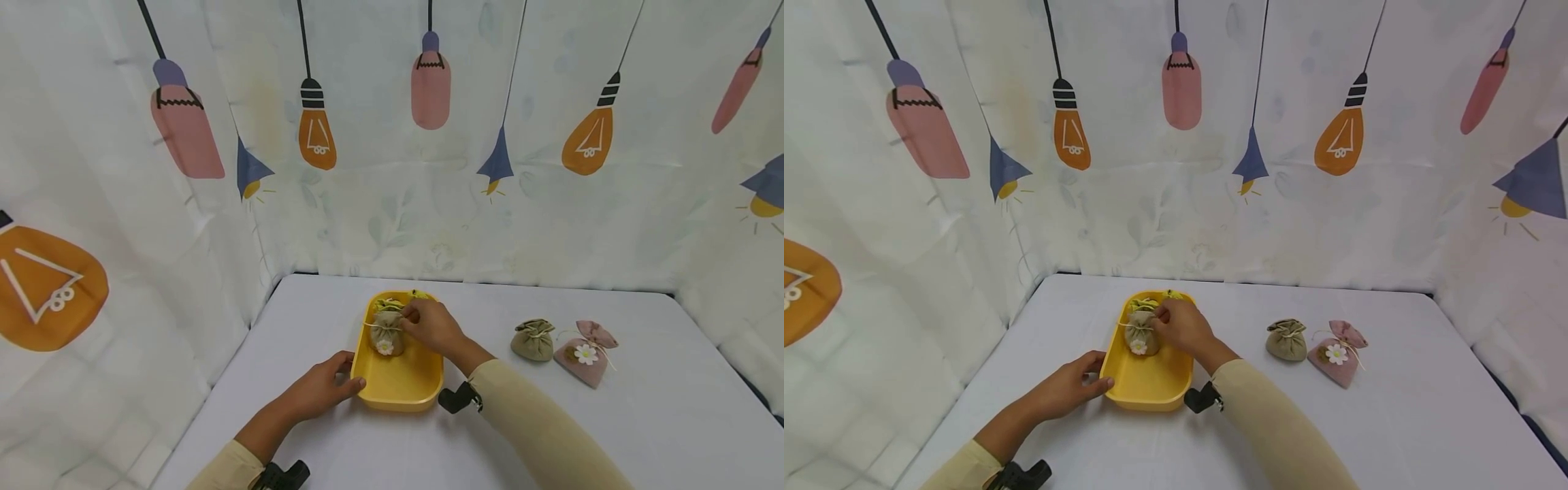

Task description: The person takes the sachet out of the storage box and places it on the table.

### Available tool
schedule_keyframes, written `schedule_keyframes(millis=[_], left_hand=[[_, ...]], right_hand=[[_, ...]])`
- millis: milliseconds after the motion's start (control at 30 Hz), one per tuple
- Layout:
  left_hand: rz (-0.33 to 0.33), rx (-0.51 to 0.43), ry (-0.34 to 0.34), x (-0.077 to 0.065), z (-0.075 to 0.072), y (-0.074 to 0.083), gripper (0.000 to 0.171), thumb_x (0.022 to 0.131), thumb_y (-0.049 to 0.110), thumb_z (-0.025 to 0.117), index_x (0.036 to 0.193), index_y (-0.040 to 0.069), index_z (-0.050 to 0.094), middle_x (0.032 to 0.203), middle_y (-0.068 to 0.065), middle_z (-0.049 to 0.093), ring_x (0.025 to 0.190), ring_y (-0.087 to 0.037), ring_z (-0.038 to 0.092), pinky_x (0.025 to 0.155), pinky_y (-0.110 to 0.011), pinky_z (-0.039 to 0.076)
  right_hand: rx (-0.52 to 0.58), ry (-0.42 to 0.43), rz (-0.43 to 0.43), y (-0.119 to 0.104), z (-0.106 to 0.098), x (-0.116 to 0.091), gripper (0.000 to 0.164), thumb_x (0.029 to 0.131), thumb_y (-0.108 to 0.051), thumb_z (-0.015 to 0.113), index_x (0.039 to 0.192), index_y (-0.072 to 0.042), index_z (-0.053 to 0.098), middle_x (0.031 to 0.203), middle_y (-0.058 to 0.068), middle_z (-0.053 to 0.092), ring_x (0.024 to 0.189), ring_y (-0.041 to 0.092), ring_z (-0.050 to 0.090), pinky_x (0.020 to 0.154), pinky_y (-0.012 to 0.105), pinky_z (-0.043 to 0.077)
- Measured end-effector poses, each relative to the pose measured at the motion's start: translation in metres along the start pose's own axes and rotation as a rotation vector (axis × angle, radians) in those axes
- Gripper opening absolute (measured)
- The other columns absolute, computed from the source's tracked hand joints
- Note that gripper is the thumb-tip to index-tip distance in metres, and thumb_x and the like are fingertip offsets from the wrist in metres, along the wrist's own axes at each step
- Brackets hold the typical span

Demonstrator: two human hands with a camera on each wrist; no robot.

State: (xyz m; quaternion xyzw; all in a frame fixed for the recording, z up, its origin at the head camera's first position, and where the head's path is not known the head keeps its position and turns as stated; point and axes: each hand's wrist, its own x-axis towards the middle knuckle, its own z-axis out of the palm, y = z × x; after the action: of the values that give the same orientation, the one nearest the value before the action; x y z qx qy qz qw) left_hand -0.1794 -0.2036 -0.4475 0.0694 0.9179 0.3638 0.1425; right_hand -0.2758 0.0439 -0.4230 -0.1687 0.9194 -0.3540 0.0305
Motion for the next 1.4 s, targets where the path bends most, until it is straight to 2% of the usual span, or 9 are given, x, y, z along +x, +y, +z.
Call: schedule_keyframes(millis=[300, 467, 833, 1033, 1400], left_hand=[[-0.001, -0.003, 0.007, -0.001, 0.0, 0.0, 0.06, 0.097, 0.048, 0.069, 0.144, 0.015, 0.052, 0.13, -0.002, 0.064, 0.13, -0.031, 0.054, 0.103, -0.058, 0.044], [-0.001, -0.002, 0.011, -0.001, 0.001, -0.001, 0.059, 0.097, 0.048, 0.07, 0.143, 0.016, 0.053, 0.13, -0.002, 0.064, 0.129, -0.031, 0.055, 0.102, -0.058, 0.045], [-0.019, 0.006, 0.012, -0.001, -0.001, 0.001, 0.061, 0.095, 0.05, 0.071, 0.144, 0.017, 0.053, 0.13, -0.001, 0.064, 0.129, -0.03, 0.055, 0.102, -0.057, 0.046], [-0.01, 0.008, 0.016, 0.0, -0.001, 0.001, 0.061, 0.096, 0.048, 0.071, 0.144, 0.016, 0.053, 0.13, 0.0, 0.065, 0.129, -0.03, 0.055, 0.102, -0.057, 0.046], [-0.001, 0.005, 0.011, -0.002, -0.001, 0.002, 0.058, 0.096, 0.047, 0.07, 0.143, 0.017, 0.053, 0.13, 0.0, 0.064, 0.13, -0.031, 0.054, 0.103, -0.057, 0.044]], right_hand=[[0.027, 0.036, -0.071, -0.002, 0.0, -0.003, 0.008, 0.097, -0.025, 0.074, 0.098, -0.017, 0.071, 0.091, -0.007, 0.067, 0.084, 0.01, 0.063, 0.071, 0.027, 0.056], [0.048, 0.044, -0.078, -0.001, -0.004, -0.005, 0.008, 0.097, -0.026, 0.073, 0.097, -0.019, 0.071, 0.091, -0.008, 0.067, 0.084, 0.01, 0.063, 0.072, 0.027, 0.056], [0.097, 0.089, -0.062, 0.001, -0.02, -0.013, 0.007, 0.096, -0.025, 0.073, 0.098, -0.019, 0.07, 0.09, -0.007, 0.067, 0.085, 0.013, 0.063, 0.07, 0.028, 0.056], [0.13, 0.153, -0.101, -0.001, -0.032, -0.02, 0.004, 0.096, -0.022, 0.074, 0.094, -0.019, 0.07, 0.087, -0.008, 0.067, 0.082, 0.014, 0.064, 0.064, 0.03, 0.056], [0.107, 0.225, -0.147, 0.004, -0.052, -0.026, 0.004, 0.097, -0.021, 0.071, 0.098, -0.018, 0.07, 0.089, -0.006, 0.069, 0.08, 0.014, 0.063, 0.065, 0.033, 0.054]])
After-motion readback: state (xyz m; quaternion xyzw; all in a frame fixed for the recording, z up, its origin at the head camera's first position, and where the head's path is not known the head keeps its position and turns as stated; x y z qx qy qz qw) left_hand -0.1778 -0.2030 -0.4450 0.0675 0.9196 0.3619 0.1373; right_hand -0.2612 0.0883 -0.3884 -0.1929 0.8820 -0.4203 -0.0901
